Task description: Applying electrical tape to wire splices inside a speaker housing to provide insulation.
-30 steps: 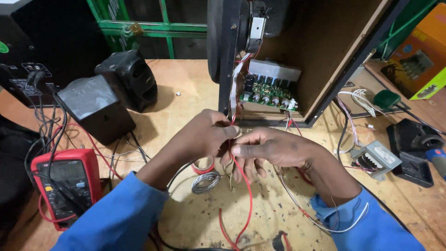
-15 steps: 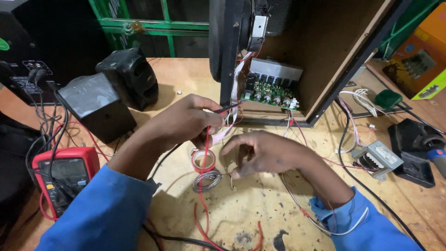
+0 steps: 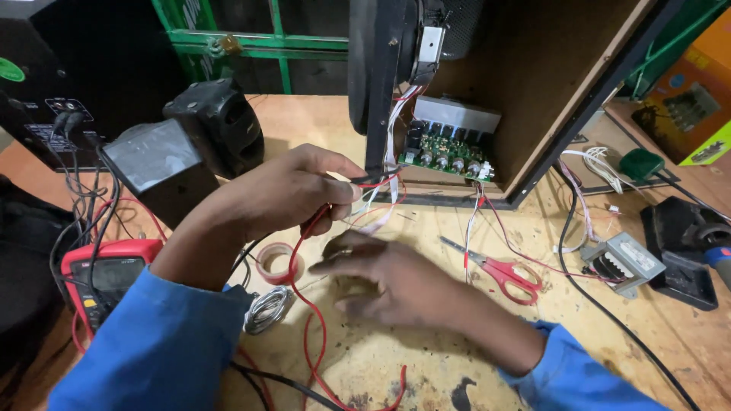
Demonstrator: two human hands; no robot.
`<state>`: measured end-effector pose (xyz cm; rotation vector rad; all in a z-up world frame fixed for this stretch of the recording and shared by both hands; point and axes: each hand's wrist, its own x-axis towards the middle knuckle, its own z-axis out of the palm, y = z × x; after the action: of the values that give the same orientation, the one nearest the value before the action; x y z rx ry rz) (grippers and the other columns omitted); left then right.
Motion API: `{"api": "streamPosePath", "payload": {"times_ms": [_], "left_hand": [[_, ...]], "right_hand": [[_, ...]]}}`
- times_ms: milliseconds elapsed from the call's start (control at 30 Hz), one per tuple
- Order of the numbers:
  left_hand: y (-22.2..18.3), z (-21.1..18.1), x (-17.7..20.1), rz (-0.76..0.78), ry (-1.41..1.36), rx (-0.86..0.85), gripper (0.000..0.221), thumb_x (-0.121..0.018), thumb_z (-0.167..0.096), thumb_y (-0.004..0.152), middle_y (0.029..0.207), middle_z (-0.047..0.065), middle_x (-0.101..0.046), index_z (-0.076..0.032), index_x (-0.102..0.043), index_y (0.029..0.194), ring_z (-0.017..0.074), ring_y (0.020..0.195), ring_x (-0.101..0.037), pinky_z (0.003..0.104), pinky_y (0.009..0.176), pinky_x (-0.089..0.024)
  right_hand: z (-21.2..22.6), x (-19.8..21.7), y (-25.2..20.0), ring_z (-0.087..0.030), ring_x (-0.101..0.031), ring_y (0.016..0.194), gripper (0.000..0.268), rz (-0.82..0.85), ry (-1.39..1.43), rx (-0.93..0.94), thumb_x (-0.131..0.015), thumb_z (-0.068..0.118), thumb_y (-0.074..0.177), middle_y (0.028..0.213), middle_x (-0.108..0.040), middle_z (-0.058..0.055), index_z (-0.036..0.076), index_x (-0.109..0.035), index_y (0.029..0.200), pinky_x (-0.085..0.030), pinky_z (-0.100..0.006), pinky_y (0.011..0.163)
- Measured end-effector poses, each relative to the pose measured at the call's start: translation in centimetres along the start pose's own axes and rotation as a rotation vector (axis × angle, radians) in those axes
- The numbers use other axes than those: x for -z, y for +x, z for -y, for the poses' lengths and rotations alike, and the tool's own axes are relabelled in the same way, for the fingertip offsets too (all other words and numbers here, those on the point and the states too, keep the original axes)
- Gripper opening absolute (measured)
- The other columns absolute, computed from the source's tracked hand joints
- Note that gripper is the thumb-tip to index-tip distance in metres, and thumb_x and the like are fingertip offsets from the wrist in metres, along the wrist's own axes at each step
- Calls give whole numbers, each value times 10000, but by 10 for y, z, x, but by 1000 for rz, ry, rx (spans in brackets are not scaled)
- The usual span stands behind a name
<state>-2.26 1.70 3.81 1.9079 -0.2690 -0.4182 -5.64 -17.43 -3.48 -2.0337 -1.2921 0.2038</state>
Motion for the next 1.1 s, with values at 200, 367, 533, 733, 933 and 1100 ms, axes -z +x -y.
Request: {"api": "streamPosePath", "payload": {"times_ms": [200, 367, 533, 733, 933, 1100], "left_hand": [[-9, -18, -8, -2, 72, 157, 376, -595, -102, 926, 646, 108, -576, -69, -660, 1295, 198, 503, -459, 328, 485, -361], [-3, -10, -12, 61, -36, 147, 171, -557, -29, 913, 600, 102, -479, -55, -655, 1051, 166, 464, -317, 311, 437, -245], [-14, -24, -32, 105, 230, 154, 145, -506, -74, 859, 608, 100, -586, -33, -615, 945, 204, 456, -493, 345, 419, -427], [-13, -13, -50, 106, 94, 142, 147, -523, -51, 888, 546, 192, -540, 17, -634, 956, 237, 393, -475, 350, 329, -399], [-17, -20, -56, -97, -60, 103, 431, -536, -94, 912, 650, 139, -530, -75, -690, 1314, 255, 503, -516, 353, 504, -366], [-9, 1, -95, -26, -352, 97, 797, -634, -71, 825, 957, 253, -652, 61, -349, 1557, 372, 741, -725, 471, 601, -612]], "right_hand": [[2, -56, 14, -365, -566, 1303, 346, -24, -376, 130, -440, 343, 1032, 1470, -566, -125, 207, -656, 1265, -493, -462, 1005], [9, -49, 13, -391, -585, 1054, 367, -32, -461, 117, -619, 112, 794, 1252, -600, -153, 72, -640, 1158, -493, -491, 793], [5, -46, 12, -413, -601, 674, 75, -78, -573, 80, -654, 74, 818, 728, -622, -159, 70, -580, 813, -429, -511, 553], [-16, -34, -14, -443, -634, 744, 166, -176, -586, 54, -677, 227, 869, 824, -701, -113, 147, -729, 1005, -458, -534, 577], [16, 14, -65, -243, -591, 693, 158, -409, -477, -61, -640, 112, 768, 966, -560, -56, 175, -639, 913, -488, -418, 489], [6, 48, -107, -190, -727, 657, 58, -1036, 17, -443, -761, 113, 847, 789, -660, -51, 117, -705, 833, -625, -261, 517]]}}
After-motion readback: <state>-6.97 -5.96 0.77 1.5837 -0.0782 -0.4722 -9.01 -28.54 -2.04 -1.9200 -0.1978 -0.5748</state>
